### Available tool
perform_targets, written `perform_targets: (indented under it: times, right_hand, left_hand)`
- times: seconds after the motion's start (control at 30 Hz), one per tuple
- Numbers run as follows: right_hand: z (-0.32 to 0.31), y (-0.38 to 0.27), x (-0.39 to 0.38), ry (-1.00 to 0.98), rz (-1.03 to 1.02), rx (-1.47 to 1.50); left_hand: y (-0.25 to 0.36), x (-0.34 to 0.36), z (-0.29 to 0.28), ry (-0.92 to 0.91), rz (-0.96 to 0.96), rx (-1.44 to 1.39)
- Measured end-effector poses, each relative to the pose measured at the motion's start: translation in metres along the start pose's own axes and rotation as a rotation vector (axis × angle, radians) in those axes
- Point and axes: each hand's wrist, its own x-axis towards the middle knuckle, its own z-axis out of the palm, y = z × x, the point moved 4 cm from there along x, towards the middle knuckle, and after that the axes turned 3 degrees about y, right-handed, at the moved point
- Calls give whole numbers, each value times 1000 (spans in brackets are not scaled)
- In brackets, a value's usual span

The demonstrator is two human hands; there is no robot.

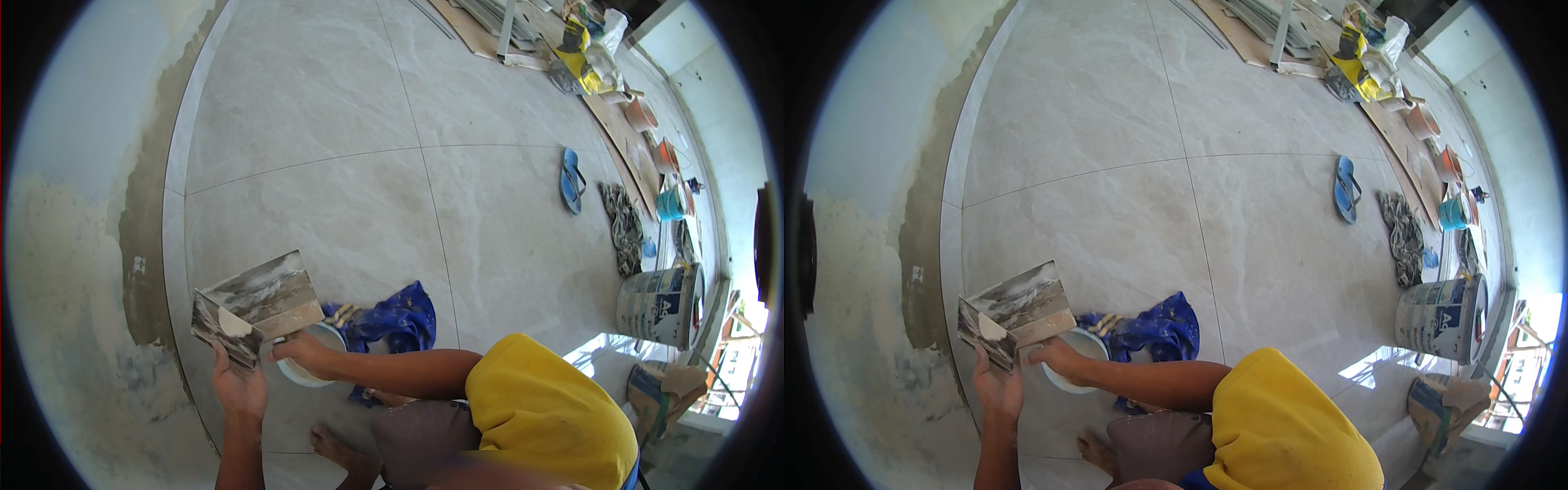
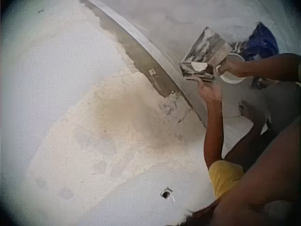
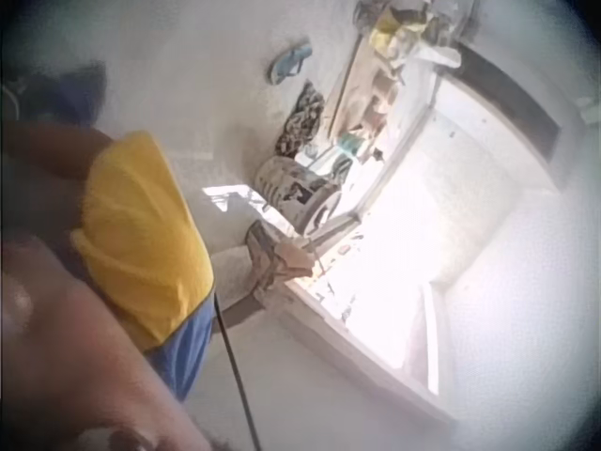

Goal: Applying plaster or putty to a wall using trowels to smooth the surface.

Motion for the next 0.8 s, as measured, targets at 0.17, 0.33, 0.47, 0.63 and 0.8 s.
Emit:
perform_targets:
  times: [0.17,0.33,0.47,0.63,0.8]
  right_hand:
    - [10,-12,-29,-185,-33,83]
    - [8,-59,-50,263,-187,-467]
    - [3,-57,-61,310,-316,-352]
    - [-29,-75,-80,406,-405,-129]
    - [-52,-118,-117,569,-589,-223]
  left_hand:
    - [-2,9,24,11,-11,149]
    - [-29,4,29,-186,-37,177]
    - [-34,-3,35,-286,-52,199]
    - [-5,6,20,-219,33,191]
    - [55,26,-35,-12,393,595]
